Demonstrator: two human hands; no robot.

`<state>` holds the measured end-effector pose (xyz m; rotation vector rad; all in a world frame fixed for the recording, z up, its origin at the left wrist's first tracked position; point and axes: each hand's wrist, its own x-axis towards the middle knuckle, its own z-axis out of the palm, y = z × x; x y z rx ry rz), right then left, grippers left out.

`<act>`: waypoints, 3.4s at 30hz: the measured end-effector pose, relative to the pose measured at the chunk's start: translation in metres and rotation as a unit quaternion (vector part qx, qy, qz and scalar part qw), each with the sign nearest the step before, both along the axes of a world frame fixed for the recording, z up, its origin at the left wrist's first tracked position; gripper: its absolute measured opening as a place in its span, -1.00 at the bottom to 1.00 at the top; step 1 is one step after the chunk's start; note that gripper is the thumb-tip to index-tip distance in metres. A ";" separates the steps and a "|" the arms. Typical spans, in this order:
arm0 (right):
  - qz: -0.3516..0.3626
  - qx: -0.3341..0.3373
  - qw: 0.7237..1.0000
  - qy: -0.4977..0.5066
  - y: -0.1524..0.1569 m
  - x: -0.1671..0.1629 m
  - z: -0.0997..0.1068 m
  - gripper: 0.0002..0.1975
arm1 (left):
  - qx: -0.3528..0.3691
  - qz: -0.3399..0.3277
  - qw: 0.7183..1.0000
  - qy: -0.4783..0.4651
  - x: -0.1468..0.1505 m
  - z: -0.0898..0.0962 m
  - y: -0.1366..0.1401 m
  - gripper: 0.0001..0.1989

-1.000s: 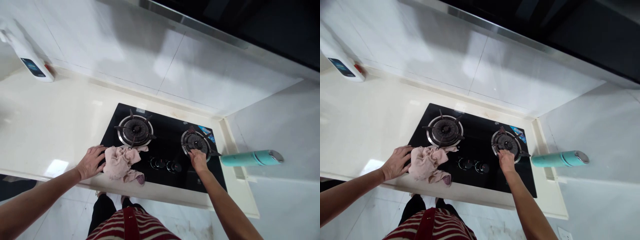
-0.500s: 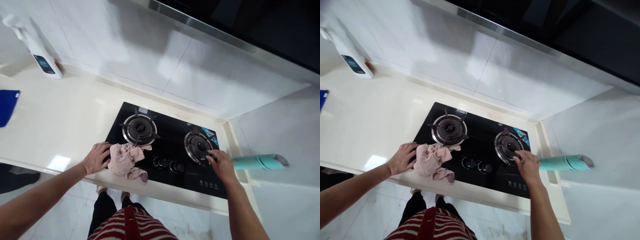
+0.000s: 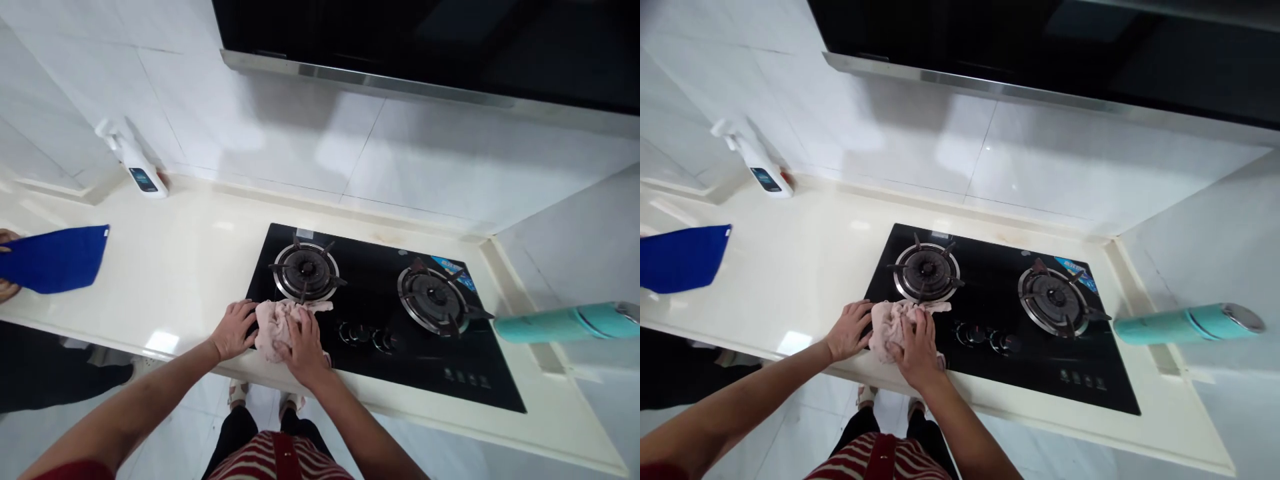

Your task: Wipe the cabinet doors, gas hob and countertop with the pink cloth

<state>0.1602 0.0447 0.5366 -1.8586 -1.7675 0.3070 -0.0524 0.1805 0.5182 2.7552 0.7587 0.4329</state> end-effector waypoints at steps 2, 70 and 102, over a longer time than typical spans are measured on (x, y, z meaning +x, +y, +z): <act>-0.040 0.016 0.999 -0.006 0.006 -0.026 -0.011 -0.40 | -0.055 0.002 0.997 -0.052 -0.003 -0.003 0.001 -0.54; -0.333 0.050 0.930 -0.150 -0.039 0.002 -0.074 -0.57 | -0.031 0.064 0.997 0.029 0.022 0.030 0.032 -0.65; -0.349 0.038 0.925 -0.149 -0.033 -0.002 -0.062 -0.67 | -0.050 0.075 0.995 0.041 0.014 0.044 0.016 -0.63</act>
